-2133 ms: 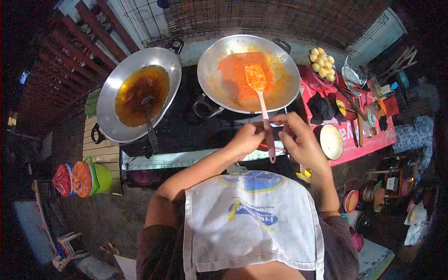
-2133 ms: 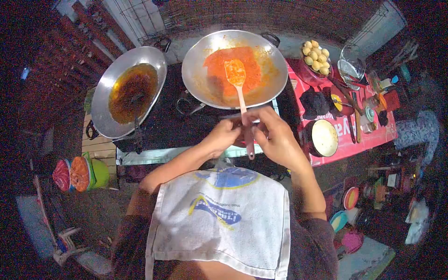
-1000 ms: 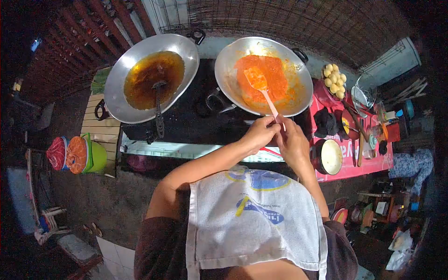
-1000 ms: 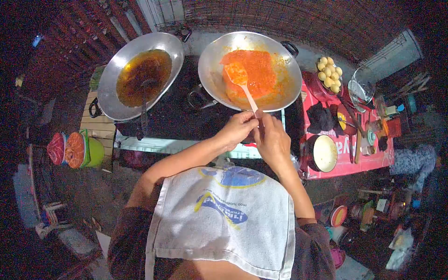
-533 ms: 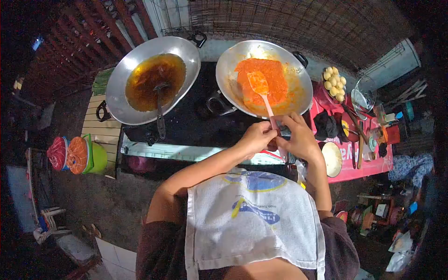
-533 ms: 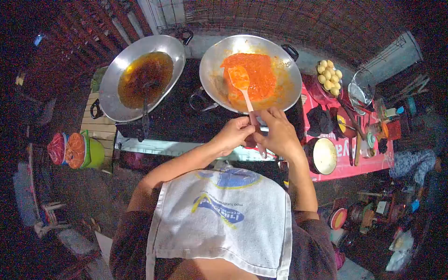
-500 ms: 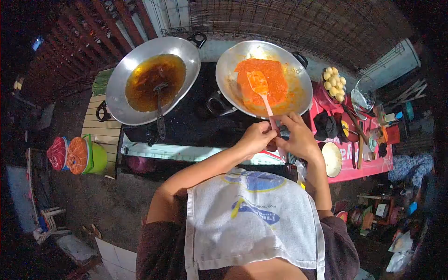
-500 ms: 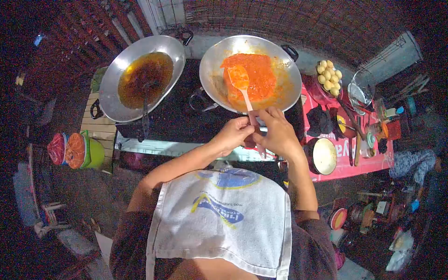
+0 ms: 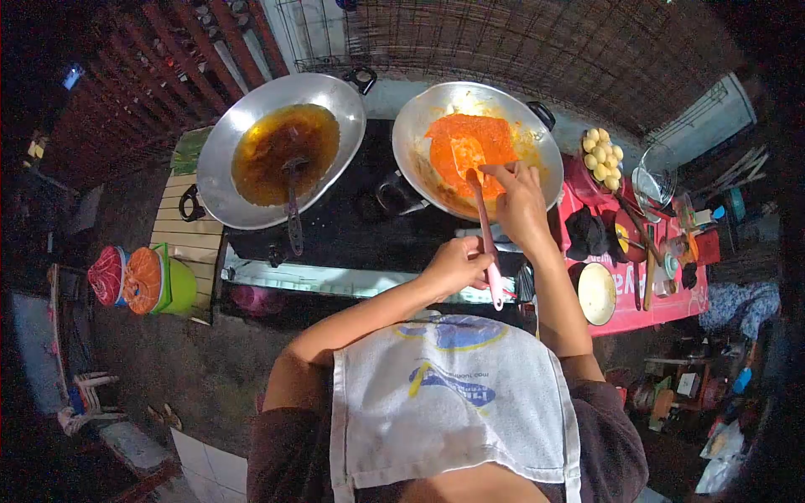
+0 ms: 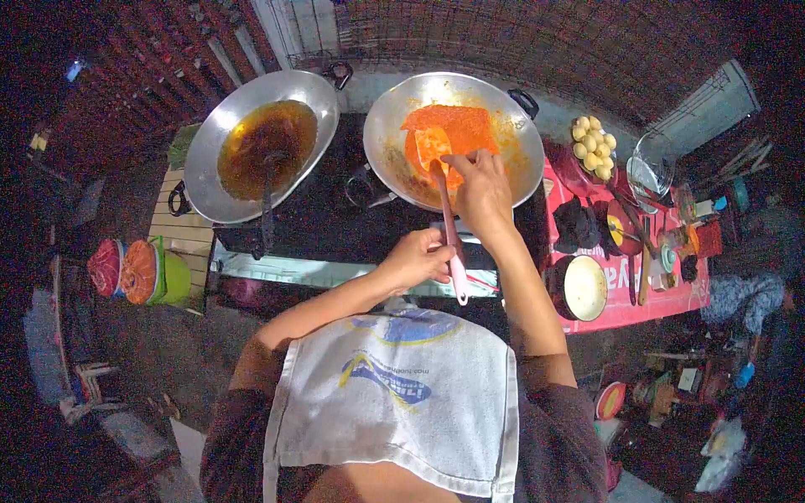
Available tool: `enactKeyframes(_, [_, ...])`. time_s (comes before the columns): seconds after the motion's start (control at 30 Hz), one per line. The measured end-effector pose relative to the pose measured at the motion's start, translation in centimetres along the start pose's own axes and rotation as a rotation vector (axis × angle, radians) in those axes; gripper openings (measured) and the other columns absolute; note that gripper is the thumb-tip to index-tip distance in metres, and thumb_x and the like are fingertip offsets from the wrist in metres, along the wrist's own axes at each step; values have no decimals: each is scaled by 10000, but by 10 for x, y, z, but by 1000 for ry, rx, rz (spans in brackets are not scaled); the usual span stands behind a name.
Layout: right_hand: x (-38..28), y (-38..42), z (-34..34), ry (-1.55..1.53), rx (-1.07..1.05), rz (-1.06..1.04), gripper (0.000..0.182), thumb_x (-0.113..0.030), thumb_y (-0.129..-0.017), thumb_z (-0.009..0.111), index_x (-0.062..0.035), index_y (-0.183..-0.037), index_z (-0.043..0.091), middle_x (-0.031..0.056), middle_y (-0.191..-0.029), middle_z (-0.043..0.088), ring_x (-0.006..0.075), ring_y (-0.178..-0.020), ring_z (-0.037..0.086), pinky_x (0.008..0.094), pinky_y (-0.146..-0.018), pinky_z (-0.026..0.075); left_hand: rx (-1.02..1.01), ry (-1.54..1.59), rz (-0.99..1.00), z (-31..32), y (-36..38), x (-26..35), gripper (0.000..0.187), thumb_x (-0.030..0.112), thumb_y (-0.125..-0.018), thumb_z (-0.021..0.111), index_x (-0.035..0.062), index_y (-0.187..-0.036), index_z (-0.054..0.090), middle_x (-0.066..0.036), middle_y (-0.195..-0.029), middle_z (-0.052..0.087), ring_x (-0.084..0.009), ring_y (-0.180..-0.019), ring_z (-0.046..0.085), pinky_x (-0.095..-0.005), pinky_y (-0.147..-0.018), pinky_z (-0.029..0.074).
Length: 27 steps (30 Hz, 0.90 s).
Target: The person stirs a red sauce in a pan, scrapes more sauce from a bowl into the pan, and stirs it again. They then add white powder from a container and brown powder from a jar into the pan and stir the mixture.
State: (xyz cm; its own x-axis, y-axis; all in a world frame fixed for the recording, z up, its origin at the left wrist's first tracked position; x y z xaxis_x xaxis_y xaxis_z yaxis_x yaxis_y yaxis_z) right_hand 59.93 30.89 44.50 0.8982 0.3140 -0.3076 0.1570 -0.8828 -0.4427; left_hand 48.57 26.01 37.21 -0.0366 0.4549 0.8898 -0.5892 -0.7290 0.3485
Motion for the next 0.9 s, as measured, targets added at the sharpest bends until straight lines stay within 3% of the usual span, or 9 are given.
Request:
enactKeyframes(0.33, [2,-5,11,104,31,-38,279,-16,-677,543,-146,-912,620,114,-847,507,288,-838,471,365,-732,402,-12,-16,17,-3,0,-9,200,125,-820,511,-38,-934,533,-104,-820,587,-155,-657,603,-246,-526,521])
enactKeyframes(0.43, [-7,-2,-13,-98,-46,-3,271,-3,-699,512,-120,-919,616,87,-847,513,241,-840,483,328,-723,399,7,-14,14,-1,3,-5,202,130,-824,506,-38,-931,539,-108,-809,589,-152,-649,601,-250,-527,522])
enactKeyframes(0.5, [-28,-2,-43,-743,-234,72,251,-22,-707,498,-74,-926,610,60,-877,533,185,-850,489,297,-718,390,22,-42,28,0,6,1,203,144,-829,500,-22,-937,544,-97,-794,594,-145,-643,598,-253,-533,518])
enactKeyframes(0.57, [-62,7,-85,-1130,-268,-120,226,-98,-747,500,-36,-940,601,64,-914,551,161,-859,482,281,-704,385,-47,-42,25,2,6,4,210,164,-830,502,-2,-950,547,-84,-790,597,-137,-644,597,-254,-543,511])
enactKeyframes(0.6, [-81,17,-110,-1386,-341,-162,261,-206,-802,488,-33,-962,599,96,-939,540,179,-858,477,276,-690,384,-68,-3,21,3,-2,-4,216,175,-831,504,11,-965,546,-73,-783,600,-121,-640,594,-253,-550,505])
enactKeyframes(0.7, [-113,20,-136,-1652,-558,-878,331,-289,-848,434,-22,-924,613,114,-993,479,225,-818,470,296,-701,375,-79,2,14,7,-4,-5,231,164,-841,495,-13,-987,522,-92,-802,593,-124,-626,587,-234,-518,504])
enactKeyframes(0.77, [-133,32,-137,-1848,-365,-962,223,-153,-871,464,-32,-860,650,160,-907,529,206,-748,459,301,-620,338,-98,-7,14,11,-3,0,239,166,-845,494,-20,-995,509,-98,-817,586,-136,-638,590,-228,-510,505])
enactKeyframes(0.83, [-133,27,-140,-1835,-338,-959,257,-100,-884,412,-12,-822,645,122,-907,517,191,-749,454,289,-622,363,-100,-18,-6,14,-2,3,237,165,-848,493,-18,-998,505,-95,-823,582,-137,-654,592,-231,-514,506])
enactKeyframes(0.9, [-117,15,-144,-1524,-444,-760,151,-140,-792,525,-131,-757,672,76,-783,537,187,-655,470,293,-572,358,-116,-8,-23,16,4,8,232,162,-846,494,-11,-1000,504,-93,-828,579,-141,-671,593,-243,-540,510])
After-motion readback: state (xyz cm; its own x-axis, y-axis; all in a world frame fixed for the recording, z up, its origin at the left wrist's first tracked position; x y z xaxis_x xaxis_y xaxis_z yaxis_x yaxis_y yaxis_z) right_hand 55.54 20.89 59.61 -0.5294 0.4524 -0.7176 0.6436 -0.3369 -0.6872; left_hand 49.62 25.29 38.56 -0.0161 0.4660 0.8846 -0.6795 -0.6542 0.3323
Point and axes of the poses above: each hand's wrist, its own y-axis away from the middle knuckle, its own z-axis out of the palm, x = y × z, the point moved 2 cm from there along -y, towards the middle knuckle
